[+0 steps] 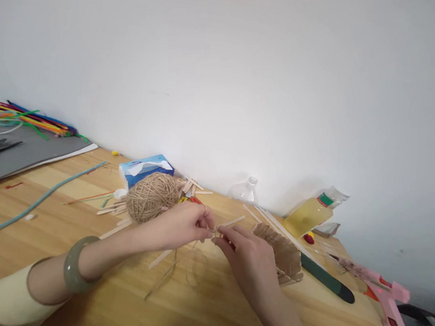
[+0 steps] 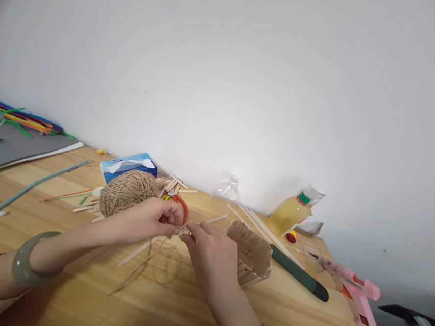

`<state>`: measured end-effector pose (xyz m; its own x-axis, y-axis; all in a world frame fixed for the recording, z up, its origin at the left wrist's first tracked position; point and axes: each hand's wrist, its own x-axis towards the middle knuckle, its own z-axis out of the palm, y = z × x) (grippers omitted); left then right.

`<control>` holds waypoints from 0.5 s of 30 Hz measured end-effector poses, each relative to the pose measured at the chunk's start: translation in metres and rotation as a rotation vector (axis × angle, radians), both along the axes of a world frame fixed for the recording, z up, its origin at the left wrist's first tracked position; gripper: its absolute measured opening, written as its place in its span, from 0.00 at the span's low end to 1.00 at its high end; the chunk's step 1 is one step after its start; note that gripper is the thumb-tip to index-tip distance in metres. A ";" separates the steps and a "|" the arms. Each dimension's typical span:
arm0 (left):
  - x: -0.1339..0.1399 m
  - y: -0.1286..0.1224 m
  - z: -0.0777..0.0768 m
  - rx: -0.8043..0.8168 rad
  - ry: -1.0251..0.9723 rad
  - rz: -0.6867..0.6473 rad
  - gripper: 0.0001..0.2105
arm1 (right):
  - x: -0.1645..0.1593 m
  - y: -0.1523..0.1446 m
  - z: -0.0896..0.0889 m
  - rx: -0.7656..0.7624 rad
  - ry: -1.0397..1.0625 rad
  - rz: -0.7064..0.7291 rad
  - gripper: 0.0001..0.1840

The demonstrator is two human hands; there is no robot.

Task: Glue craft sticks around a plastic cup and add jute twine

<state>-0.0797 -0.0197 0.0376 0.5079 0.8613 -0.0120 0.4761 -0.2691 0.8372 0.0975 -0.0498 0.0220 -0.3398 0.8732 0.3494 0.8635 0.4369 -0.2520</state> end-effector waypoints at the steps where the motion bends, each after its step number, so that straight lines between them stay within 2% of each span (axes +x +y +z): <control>1: 0.001 0.001 -0.001 -0.071 -0.056 -0.012 0.03 | 0.001 -0.001 0.001 0.096 -0.043 0.012 0.06; 3: 0.002 0.003 -0.003 -0.181 -0.160 -0.032 0.03 | 0.002 -0.003 0.001 0.231 -0.060 0.060 0.06; 5: 0.003 0.004 -0.002 -0.228 -0.234 -0.038 0.04 | 0.002 -0.003 0.001 0.285 -0.017 0.098 0.08; 12: 0.002 0.005 0.001 -0.258 -0.304 -0.075 0.04 | 0.003 -0.003 0.003 0.203 0.054 0.110 0.13; 15: 0.004 0.005 -0.001 -0.211 -0.316 -0.061 0.04 | 0.002 -0.001 0.001 0.290 0.015 0.093 0.13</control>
